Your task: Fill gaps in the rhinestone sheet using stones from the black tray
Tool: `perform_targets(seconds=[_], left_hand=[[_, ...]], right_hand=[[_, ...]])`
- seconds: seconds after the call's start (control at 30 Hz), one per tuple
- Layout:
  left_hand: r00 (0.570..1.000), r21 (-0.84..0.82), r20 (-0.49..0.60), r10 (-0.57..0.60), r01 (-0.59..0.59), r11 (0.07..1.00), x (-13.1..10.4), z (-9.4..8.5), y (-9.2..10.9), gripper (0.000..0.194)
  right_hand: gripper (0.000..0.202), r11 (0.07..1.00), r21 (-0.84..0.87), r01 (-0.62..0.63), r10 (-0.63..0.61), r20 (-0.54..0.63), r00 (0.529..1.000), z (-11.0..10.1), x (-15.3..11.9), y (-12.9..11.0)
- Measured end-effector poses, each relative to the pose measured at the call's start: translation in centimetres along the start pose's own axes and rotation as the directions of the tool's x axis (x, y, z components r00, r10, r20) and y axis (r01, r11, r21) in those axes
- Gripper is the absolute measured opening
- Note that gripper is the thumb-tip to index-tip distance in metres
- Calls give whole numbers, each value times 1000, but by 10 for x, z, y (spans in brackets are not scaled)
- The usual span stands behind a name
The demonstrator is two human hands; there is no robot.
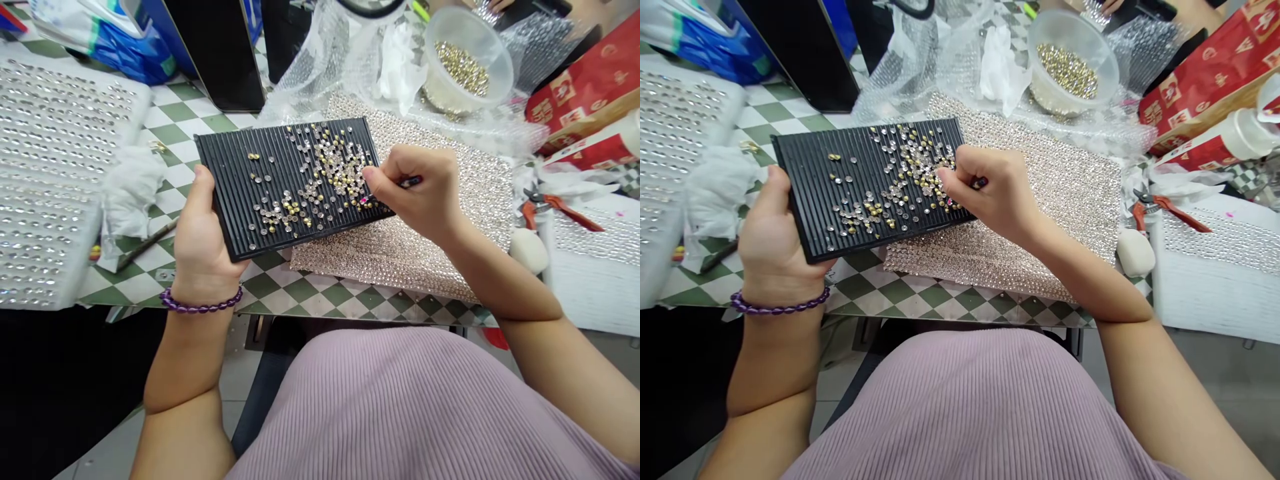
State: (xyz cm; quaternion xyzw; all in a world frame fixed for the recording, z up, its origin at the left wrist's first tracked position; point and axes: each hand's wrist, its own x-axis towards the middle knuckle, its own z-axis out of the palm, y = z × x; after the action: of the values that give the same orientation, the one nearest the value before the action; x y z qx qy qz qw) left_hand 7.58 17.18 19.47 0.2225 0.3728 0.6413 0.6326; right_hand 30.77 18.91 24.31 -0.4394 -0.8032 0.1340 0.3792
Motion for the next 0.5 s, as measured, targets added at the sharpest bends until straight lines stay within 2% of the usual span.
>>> perform_targets(seconds=[0.13, 0.23, 0.37, 0.5], left_hand=[[1000, -13, 10, -2, 2, 1000, 0, -1, 0, 36], [1000, -21, 11, -12, 13, 1000, 0, 0, 0, 36], [1000, -11, 5, -19, 19, 1000, -2, 2, 1, 37], [999, -1, 20, -26, 26, 1000, -4, 4, 4, 36]], right_hand=[[45, 1000, 4, -20, 21, -92, 996, -3, -3, -5], [44, 1000, 6, 3, -2, -117, 993, -5, -13, -13], [36, 984, 70, 165, -166, -1, 986, 2, -36, -17], [34, 985, 55, 164, -169, 110, 979, 11, -52, -11]])
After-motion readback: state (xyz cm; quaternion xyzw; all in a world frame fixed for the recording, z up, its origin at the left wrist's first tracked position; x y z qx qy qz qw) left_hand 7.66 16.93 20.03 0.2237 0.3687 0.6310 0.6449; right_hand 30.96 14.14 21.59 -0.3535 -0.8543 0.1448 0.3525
